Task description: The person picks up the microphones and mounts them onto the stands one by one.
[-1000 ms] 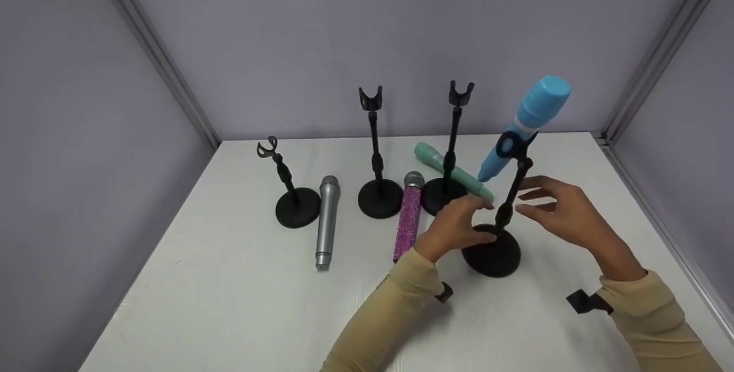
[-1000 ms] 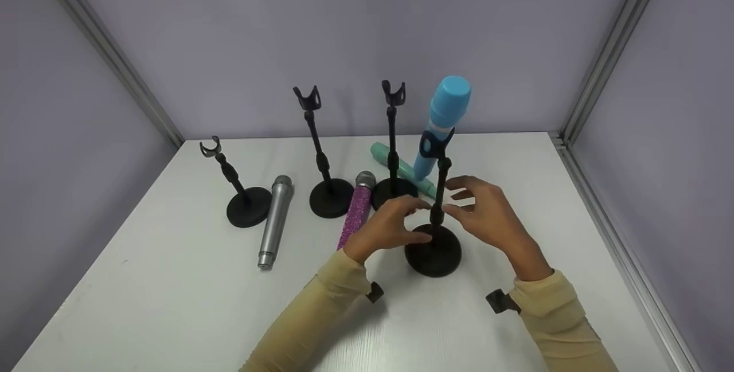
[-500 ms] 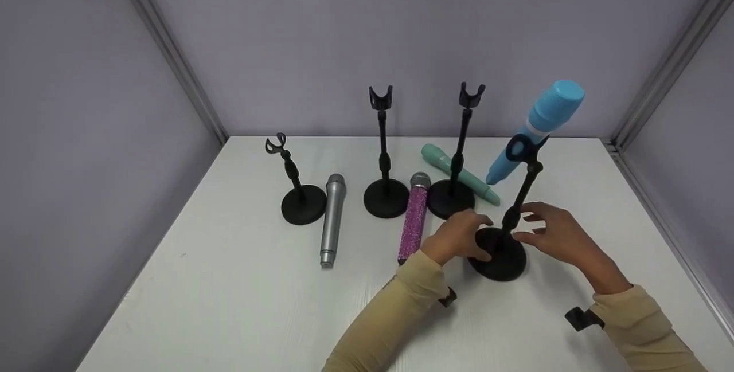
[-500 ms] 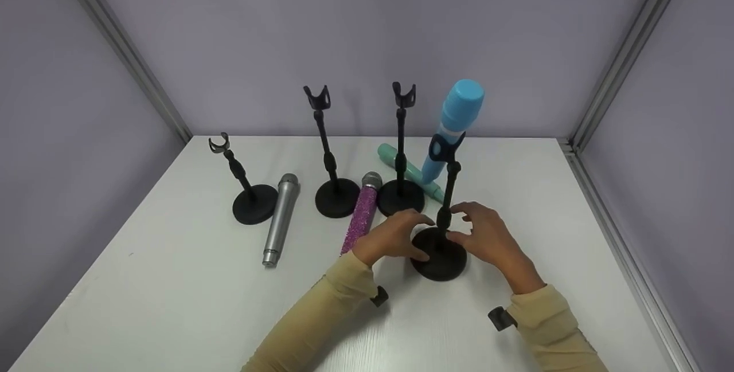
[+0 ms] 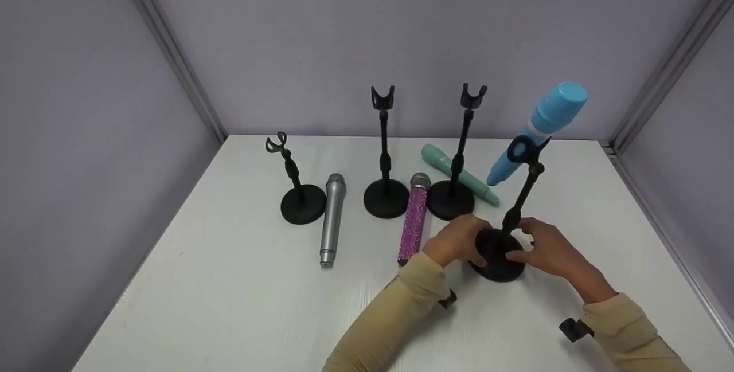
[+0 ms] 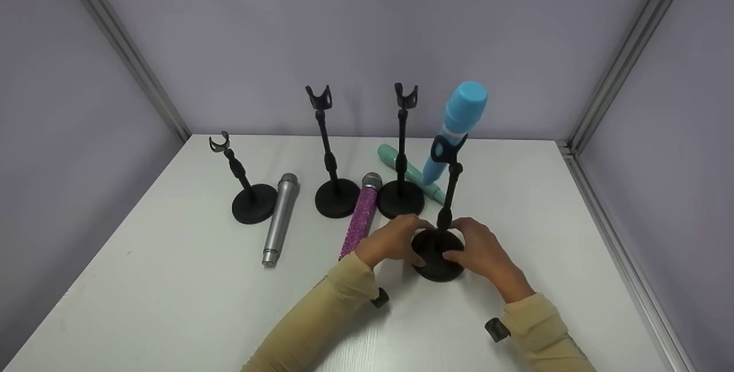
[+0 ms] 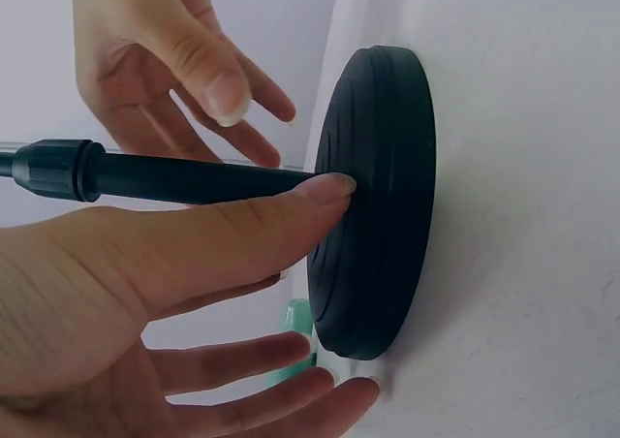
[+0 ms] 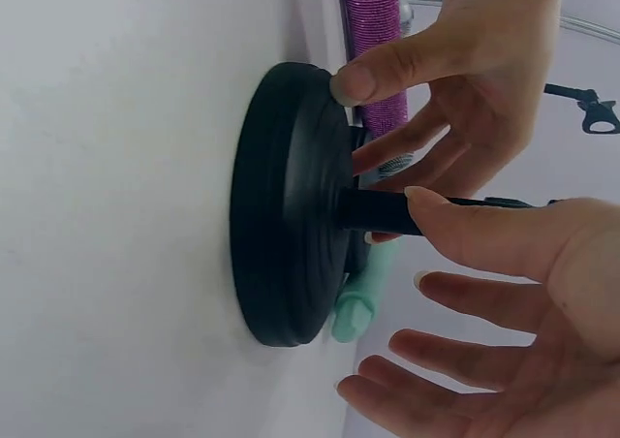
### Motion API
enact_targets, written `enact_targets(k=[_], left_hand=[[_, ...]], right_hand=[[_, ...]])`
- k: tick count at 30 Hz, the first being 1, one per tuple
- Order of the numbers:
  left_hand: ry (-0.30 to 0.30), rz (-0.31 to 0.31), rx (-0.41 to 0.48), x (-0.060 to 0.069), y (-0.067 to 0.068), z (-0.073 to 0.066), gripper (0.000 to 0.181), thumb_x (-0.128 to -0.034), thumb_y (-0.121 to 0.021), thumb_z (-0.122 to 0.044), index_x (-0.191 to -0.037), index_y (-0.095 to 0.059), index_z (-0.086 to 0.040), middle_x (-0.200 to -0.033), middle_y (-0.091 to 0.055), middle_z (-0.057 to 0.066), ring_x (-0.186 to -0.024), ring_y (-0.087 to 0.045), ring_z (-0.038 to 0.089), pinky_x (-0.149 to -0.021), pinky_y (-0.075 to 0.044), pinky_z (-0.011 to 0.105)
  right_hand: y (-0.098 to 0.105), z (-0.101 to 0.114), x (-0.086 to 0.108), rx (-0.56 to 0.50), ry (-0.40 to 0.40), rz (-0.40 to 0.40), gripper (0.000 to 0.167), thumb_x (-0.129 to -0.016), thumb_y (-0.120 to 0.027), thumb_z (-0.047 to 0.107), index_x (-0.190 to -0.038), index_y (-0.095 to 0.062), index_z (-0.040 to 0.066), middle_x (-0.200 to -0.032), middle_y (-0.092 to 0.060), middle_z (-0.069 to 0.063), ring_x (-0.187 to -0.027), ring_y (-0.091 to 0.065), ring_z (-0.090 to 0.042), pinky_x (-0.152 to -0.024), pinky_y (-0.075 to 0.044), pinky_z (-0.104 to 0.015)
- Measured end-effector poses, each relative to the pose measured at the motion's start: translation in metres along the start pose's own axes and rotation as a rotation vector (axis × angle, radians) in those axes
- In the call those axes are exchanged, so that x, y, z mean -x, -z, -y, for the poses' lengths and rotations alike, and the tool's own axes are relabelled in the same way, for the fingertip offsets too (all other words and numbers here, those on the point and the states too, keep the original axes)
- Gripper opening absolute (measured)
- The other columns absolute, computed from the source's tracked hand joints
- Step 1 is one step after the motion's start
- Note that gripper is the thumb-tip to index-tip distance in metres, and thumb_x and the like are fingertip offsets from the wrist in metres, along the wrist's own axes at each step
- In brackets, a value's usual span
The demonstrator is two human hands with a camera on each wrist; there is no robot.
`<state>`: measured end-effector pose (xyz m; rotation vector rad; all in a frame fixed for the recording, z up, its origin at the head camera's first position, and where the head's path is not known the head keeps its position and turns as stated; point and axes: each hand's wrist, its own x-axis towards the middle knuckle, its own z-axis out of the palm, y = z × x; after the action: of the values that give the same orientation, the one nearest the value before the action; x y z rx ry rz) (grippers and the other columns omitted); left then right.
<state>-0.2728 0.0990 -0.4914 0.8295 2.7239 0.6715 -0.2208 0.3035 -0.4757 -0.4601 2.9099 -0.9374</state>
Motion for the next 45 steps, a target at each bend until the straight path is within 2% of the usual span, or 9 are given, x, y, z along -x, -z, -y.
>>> enact_targets(k=[8, 13, 20, 28, 32, 40, 45], left_hand=[[0.047, 0.043, 0.055, 0.003, 0.001, 0.004, 0.061, -0.0732, -0.095, -0.019, -0.129, -0.070, -0.022, -0.127, -0.070, -0.009, -0.124, -0.060, 0.008, -0.107, -0.050, 0.027], [0.036, 0.059, 0.058, 0.002, 0.002, 0.006, 0.059, -0.0733, -0.095, -0.019, -0.128, -0.072, -0.020, -0.127, -0.070, -0.009, -0.123, -0.060, 0.008, -0.107, -0.050, 0.027], [0.054, 0.075, 0.062, 0.003, 0.003, 0.007, 0.062, -0.0717, -0.096, -0.017, -0.129, -0.072, -0.020, -0.129, -0.071, -0.008, -0.121, -0.063, 0.007, -0.104, -0.051, 0.025], [0.028, 0.059, 0.076, 0.002, 0.002, 0.006, 0.065, -0.0700, -0.097, -0.017, -0.130, -0.072, -0.018, -0.130, -0.072, -0.007, -0.120, -0.063, 0.007, -0.103, -0.052, 0.023], [0.016, 0.052, 0.102, 0.001, 0.000, 0.005, 0.062, -0.0702, -0.097, -0.015, -0.128, -0.073, -0.017, -0.126, -0.073, -0.007, -0.118, -0.064, 0.007, -0.102, -0.052, 0.023], [0.075, 0.032, 0.160, 0.001, -0.007, 0.001, 0.062, -0.0712, -0.096, -0.016, -0.129, -0.073, -0.021, -0.128, -0.071, -0.007, -0.121, -0.062, 0.009, -0.104, -0.052, 0.027], [0.070, 0.020, 0.159, -0.003, -0.009, -0.002, 0.062, -0.0719, -0.095, -0.017, -0.130, -0.072, -0.021, -0.128, -0.071, -0.007, -0.120, -0.062, 0.009, -0.103, -0.052, 0.026]], right_hand=[[-0.008, -0.010, 0.004, -0.032, -0.004, 0.017, 0.060, -0.087, -0.082, 0.014, -0.135, -0.056, -0.011, -0.138, -0.057, -0.035, -0.124, -0.056, -0.057, -0.095, -0.056, -0.059], [-0.011, -0.015, 0.006, -0.037, -0.003, 0.005, 0.059, -0.087, -0.082, 0.015, -0.135, -0.057, -0.008, -0.139, -0.057, -0.034, -0.122, -0.058, -0.056, -0.095, -0.055, -0.061], [-0.014, -0.021, 0.005, -0.067, -0.014, 0.036, 0.060, -0.086, -0.083, 0.015, -0.135, -0.056, -0.009, -0.140, -0.056, -0.035, -0.124, -0.059, -0.056, -0.096, -0.056, -0.059], [-0.014, -0.023, 0.006, -0.088, -0.019, 0.062, 0.061, -0.086, -0.083, 0.015, -0.133, -0.056, -0.013, -0.135, -0.058, -0.037, -0.118, -0.064, -0.053, -0.090, -0.059, -0.052], [-0.014, -0.024, 0.007, -0.084, 0.011, 0.051, 0.058, -0.085, -0.084, 0.014, -0.130, -0.060, -0.013, -0.131, -0.062, -0.035, -0.117, -0.064, -0.051, -0.090, -0.059, -0.050], [-0.013, -0.029, 0.008, -0.043, 0.017, 0.010, 0.053, -0.084, -0.085, 0.013, -0.126, -0.064, -0.009, -0.127, -0.066, -0.031, -0.115, -0.065, -0.048, -0.090, -0.059, -0.052], [-0.010, -0.032, 0.009, -0.044, -0.009, 0.002, 0.054, -0.084, -0.084, 0.013, -0.129, -0.063, -0.009, -0.129, -0.064, -0.033, -0.114, -0.065, -0.049, -0.089, -0.059, -0.053]])
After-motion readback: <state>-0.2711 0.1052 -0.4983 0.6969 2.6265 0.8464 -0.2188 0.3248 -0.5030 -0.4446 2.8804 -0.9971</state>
